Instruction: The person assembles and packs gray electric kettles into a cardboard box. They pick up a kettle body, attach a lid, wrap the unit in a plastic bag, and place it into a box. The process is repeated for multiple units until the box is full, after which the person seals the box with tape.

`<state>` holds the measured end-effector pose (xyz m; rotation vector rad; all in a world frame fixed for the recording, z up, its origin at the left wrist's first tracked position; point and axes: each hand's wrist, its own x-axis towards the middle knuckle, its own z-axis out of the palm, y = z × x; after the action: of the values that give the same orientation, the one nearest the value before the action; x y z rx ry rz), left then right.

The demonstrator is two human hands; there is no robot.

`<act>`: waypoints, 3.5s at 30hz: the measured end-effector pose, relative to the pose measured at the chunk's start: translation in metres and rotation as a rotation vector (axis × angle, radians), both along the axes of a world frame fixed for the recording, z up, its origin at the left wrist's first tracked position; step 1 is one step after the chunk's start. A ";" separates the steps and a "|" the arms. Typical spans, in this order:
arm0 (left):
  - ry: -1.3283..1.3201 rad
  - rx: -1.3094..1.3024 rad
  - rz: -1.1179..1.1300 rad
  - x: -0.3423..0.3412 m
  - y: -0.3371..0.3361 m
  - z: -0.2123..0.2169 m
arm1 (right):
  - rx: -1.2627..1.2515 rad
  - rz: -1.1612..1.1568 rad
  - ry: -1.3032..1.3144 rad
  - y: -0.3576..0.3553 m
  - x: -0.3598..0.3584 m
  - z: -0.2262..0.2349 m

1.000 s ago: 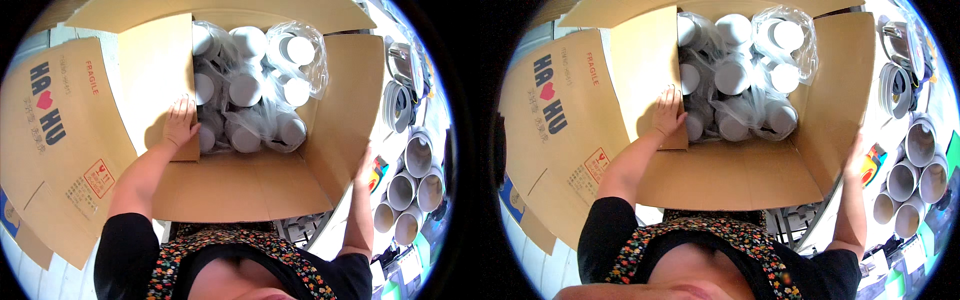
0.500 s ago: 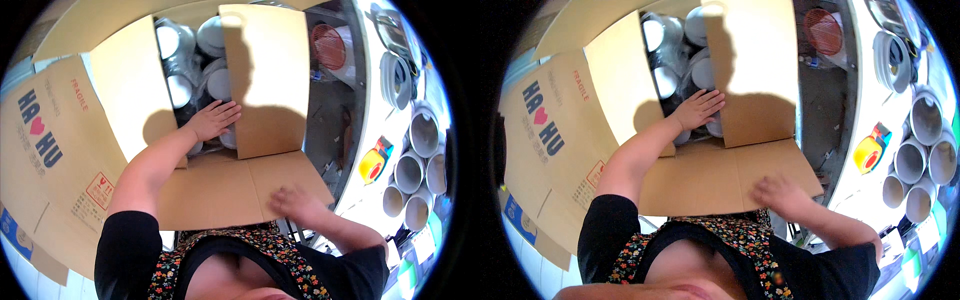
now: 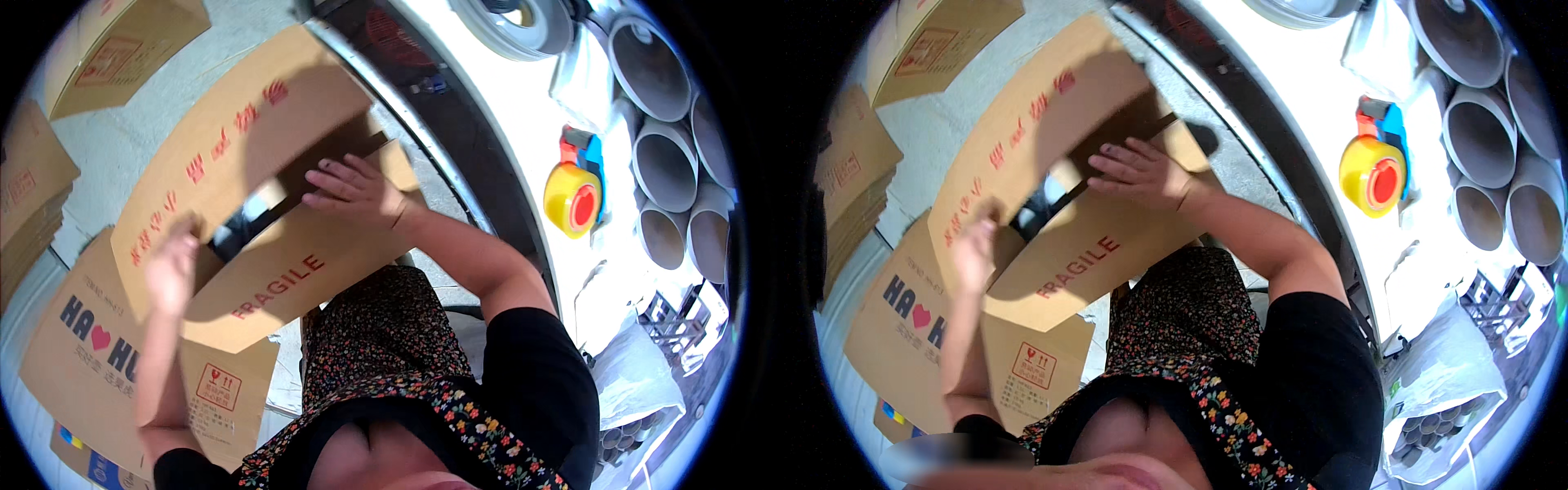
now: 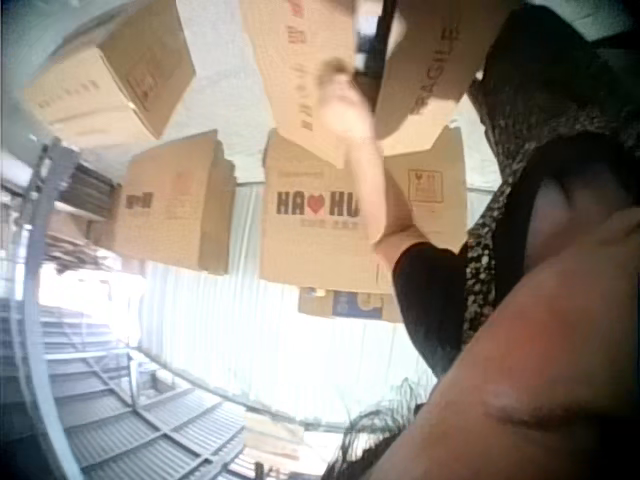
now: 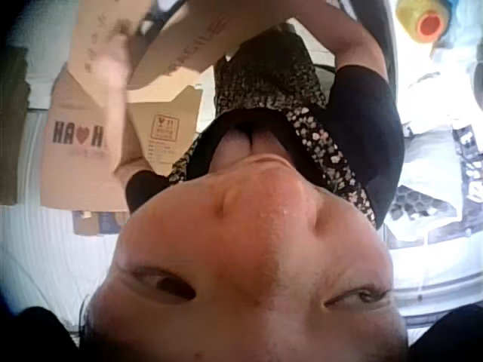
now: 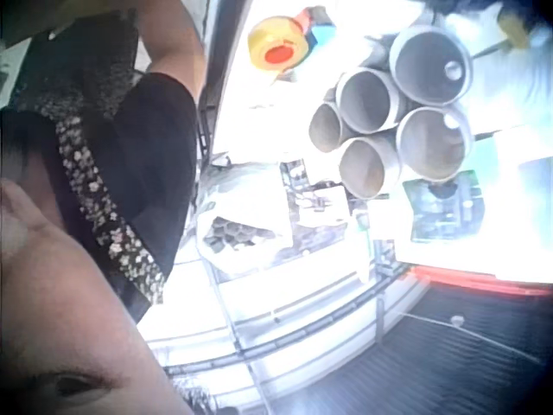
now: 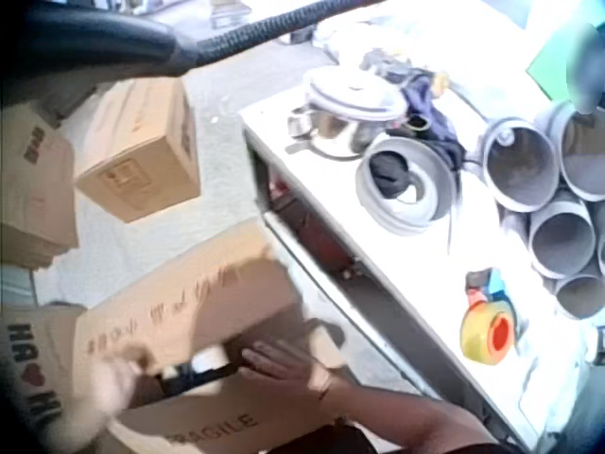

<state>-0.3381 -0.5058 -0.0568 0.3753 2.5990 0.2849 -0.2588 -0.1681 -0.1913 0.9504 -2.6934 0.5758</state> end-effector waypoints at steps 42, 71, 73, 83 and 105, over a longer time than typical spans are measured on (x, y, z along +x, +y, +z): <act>-0.272 0.613 0.508 0.044 -0.045 -0.058 | -0.056 -0.353 -0.152 -0.032 -0.027 -0.035; -0.232 0.277 0.109 -0.028 0.205 -0.046 | -0.241 -1.029 -1.170 0.073 -0.036 -0.225; -0.182 0.283 0.107 -0.025 0.198 -0.050 | -0.188 -1.027 -1.325 0.076 -0.038 -0.216; -0.166 0.377 0.103 -0.027 0.182 -0.067 | -1.144 -1.138 -1.627 0.056 -0.061 -0.124; -0.379 -0.202 0.373 0.077 -0.315 -0.001 | 0.272 -0.258 -0.400 -0.250 -0.041 -0.003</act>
<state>-0.2608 -0.8209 -0.0583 -0.2209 2.2772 0.1926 -0.3002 -0.4186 -0.1943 0.5716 -3.2510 0.3841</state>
